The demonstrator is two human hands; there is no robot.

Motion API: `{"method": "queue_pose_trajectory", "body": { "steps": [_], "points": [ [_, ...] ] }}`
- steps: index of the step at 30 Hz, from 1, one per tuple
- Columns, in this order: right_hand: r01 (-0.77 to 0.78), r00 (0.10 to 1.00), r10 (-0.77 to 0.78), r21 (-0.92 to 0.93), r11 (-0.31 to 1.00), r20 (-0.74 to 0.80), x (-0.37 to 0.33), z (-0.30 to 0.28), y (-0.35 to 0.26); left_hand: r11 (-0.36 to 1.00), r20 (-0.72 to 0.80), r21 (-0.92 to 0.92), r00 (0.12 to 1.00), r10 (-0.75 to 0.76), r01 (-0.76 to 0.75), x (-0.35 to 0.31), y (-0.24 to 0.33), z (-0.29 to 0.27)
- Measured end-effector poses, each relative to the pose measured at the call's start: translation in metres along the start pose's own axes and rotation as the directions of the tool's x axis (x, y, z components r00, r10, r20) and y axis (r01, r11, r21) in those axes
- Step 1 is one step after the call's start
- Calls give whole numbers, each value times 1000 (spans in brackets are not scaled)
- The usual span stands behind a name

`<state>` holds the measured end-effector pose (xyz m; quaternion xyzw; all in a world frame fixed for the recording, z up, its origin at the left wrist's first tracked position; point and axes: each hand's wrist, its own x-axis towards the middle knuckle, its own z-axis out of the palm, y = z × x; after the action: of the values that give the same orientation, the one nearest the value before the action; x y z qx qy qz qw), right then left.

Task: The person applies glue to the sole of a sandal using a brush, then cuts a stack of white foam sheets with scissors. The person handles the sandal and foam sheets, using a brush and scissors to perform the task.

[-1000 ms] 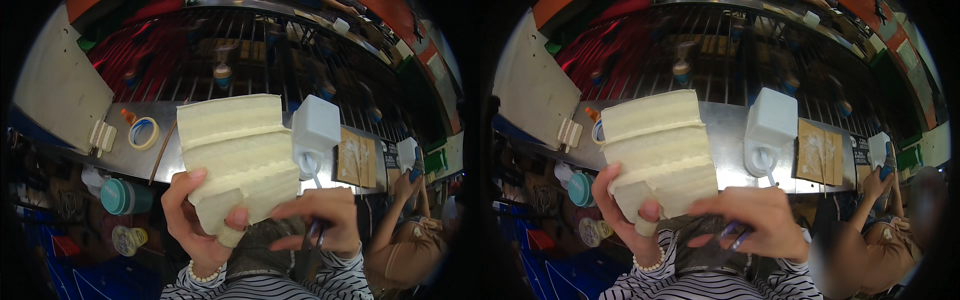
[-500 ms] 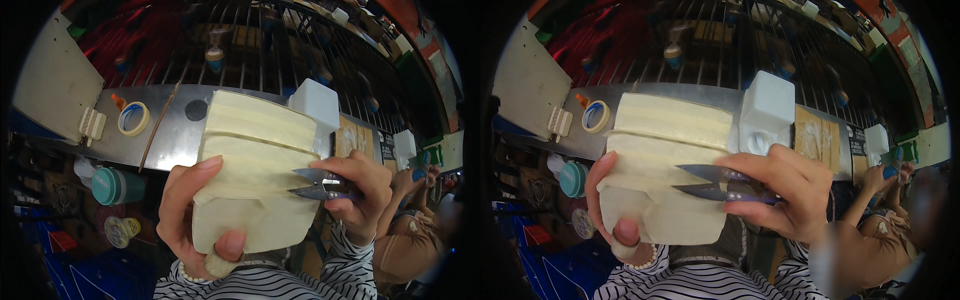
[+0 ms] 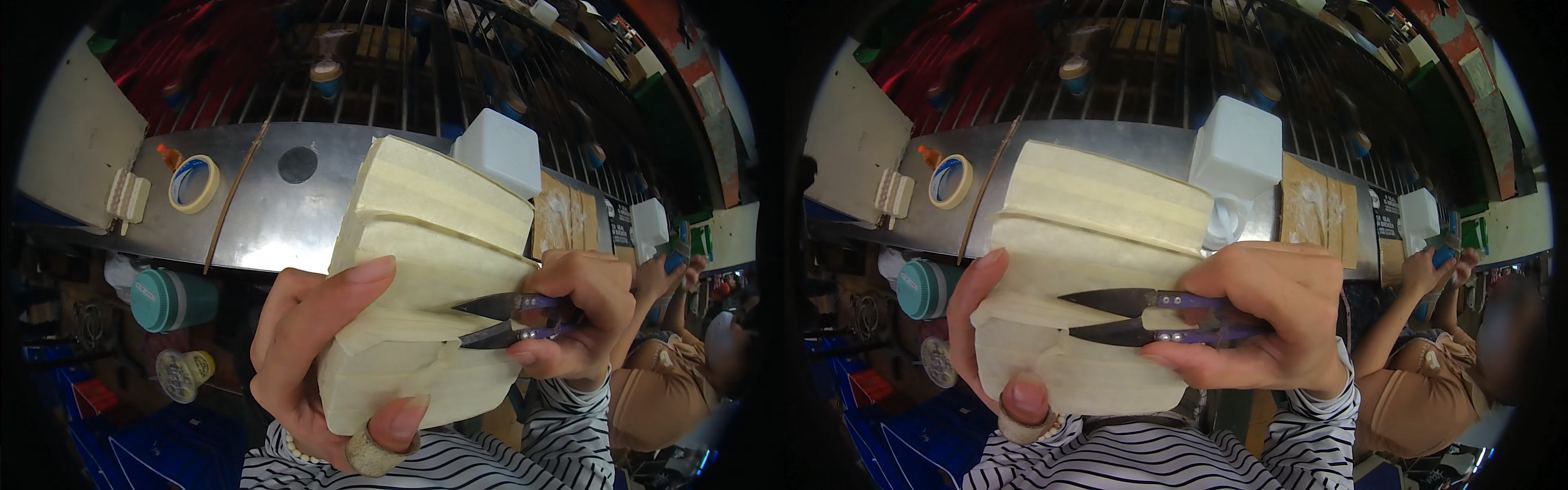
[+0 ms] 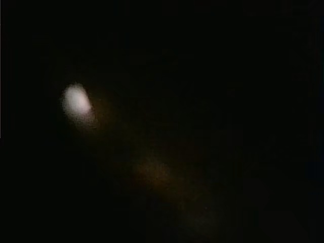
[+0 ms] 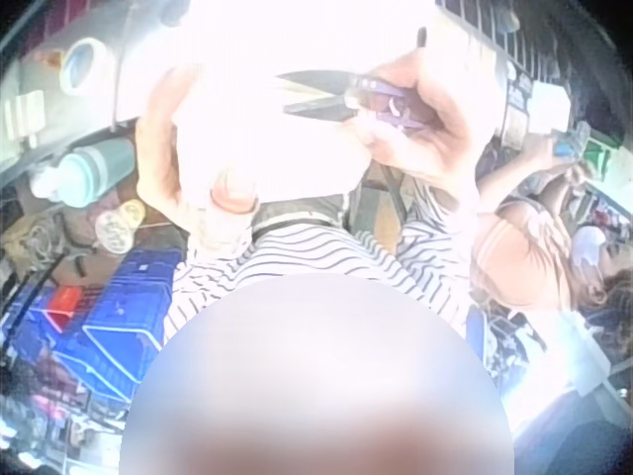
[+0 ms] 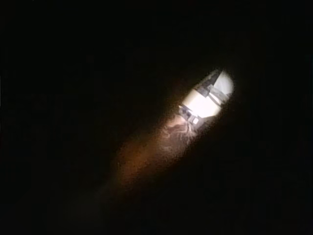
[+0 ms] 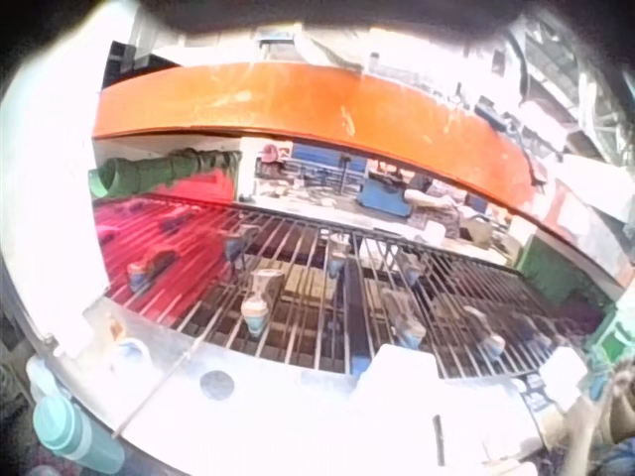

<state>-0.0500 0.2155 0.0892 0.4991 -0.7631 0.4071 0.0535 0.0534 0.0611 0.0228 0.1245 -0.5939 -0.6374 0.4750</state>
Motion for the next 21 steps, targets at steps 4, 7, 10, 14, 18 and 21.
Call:
{"method": "queue_pose_trajectory", "body": {
  "steps": [4, 7, 10, 14, 18, 21],
  "points": [
    [-15, 999, 14, 28, 999, 46, 3, -2, -1, 1000, 16, 7, 1000, 16, -16, 1, -1, -1],
    [-18, 997, 17, 7, 1000, 77, 4, -2, -1, 999, 2, 10, 999, 42, -42, 0, -1, 1],
    [-11, 998, 10, 7, 1000, 63, 3, -1, -1, 998, 37, 8, 998, -58, 58, -5, 2, -2],
    [6, 999, -6, 7, 1000, 36, 0, 2, 1, 993, 191, -4, 975, -115, 118, -8, 6, -14],
    [55, 998, -55, -8, 998, 25, 0, 2, 3, 976, 162, 87, 963, -213, 201, -13, 11, -15],
    [91, 995, -91, 1, 996, 37, 0, 2, 5, 951, 125, 108, 945, -302, 290, -15, 18, -14]
  ]
}}
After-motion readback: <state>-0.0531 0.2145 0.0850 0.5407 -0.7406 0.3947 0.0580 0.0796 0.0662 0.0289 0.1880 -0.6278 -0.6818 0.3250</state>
